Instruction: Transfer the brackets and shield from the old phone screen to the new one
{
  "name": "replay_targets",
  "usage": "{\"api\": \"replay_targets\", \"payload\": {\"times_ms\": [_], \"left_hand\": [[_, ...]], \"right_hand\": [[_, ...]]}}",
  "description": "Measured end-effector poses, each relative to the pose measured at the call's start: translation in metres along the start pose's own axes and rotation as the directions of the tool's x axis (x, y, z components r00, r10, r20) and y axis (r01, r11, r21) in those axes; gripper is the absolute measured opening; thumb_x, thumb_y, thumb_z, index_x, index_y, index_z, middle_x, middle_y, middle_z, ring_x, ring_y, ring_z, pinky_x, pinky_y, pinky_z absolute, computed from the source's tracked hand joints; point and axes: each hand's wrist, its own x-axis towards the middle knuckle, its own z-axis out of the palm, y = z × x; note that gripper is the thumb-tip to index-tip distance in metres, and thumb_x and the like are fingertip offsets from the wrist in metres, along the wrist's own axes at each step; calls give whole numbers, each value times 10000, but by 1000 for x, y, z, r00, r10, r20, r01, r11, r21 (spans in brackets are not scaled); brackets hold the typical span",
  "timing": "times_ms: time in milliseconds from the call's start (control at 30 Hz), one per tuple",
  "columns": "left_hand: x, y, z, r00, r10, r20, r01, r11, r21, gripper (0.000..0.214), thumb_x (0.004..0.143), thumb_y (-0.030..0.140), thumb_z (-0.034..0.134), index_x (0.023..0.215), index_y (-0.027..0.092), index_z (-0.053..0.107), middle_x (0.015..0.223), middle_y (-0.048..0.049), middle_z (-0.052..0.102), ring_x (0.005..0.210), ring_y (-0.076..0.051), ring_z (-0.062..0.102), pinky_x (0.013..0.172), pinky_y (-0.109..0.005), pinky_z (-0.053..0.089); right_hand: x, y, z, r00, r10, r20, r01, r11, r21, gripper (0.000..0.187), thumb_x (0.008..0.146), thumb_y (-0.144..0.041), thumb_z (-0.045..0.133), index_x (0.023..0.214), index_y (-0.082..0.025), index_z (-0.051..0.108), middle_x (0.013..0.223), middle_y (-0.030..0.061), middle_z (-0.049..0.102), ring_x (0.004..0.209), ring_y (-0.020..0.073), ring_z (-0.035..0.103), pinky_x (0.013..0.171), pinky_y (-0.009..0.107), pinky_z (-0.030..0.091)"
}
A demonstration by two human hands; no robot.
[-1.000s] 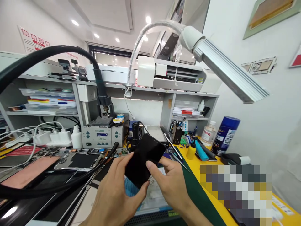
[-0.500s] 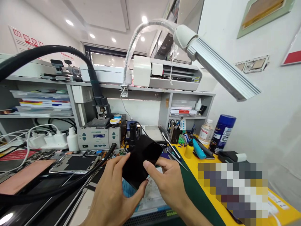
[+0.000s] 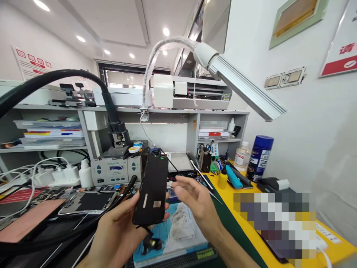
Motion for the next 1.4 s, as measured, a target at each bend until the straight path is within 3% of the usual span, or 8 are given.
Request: {"api": "replay_targets", "payload": {"times_ms": [200,533,733,900,1067,1167,1300,1400], "left_hand": [[1,-6,-3,971,-237,-39,235,971,-54,333,897,323,566,1043,88,752,826,-144,781,793,-327,750,694,-401,564],[0,-8,3,953,-302,-36,300,953,-41,440,918,369,533,1287,151,633,939,-117,785,826,-311,741,809,-427,529],[1,-12,-1,970,-230,73,230,973,17,468,952,434,505,1356,203,560,995,-98,770,878,-285,733,850,-419,518],[0,-14,-1,950,-296,95,282,949,139,529,947,507,485,1326,146,560,1036,-153,752,871,-318,736,814,-445,537],[-1,-10,4,947,-320,6,311,924,223,528,917,540,528,1291,169,576,982,-142,764,672,-271,747,640,-366,565],[-3,-4,5,968,-241,-68,251,933,257,578,895,567,552,1295,149,570,881,-136,772,666,-279,748,624,-363,576],[-2,3,4,977,-138,-161,175,953,247,595,874,570,588,1337,197,551,920,-117,775,713,-270,752,634,-356,589],[0,3,3,976,-125,-177,163,961,221,596,878,570,582,1344,201,554,991,-131,766,745,-270,752,622,-349,592]], "right_hand": [[0,-2,13,983,94,156,-112,988,106,251,801,-360,792,921,-152,717,780,10,672,596,98,539,634,258,450],[-1,-1,8,989,80,125,-84,996,22,314,794,-426,768,726,-133,677,585,-5,609,451,95,488,499,254,382],[-1,2,3,991,79,111,-76,997,-30,239,811,-371,749,834,-137,707,746,51,710,568,145,590,524,259,458],[-4,0,5,990,88,108,-75,990,-116,225,813,-361,750,822,-140,709,738,28,681,604,119,548,523,218,433],[-6,-4,8,981,79,174,-58,990,-125,264,872,-414,689,873,-150,696,688,-15,578,560,92,471,535,216,421],[-8,-8,6,955,34,293,-27,999,-29,304,910,-430,634,1098,-192,654,819,3,580,625,120,522,644,273,476],[-15,-9,8,888,48,458,-24,998,-58,577,805,-298,751,1330,-266,513,1056,42,537,863,186,540,831,346,488],[-19,-6,16,880,82,469,-12,989,-150,667,778,-185,765,1355,-300,452,1100,38,521,903,185,520,880,356,472]]}}
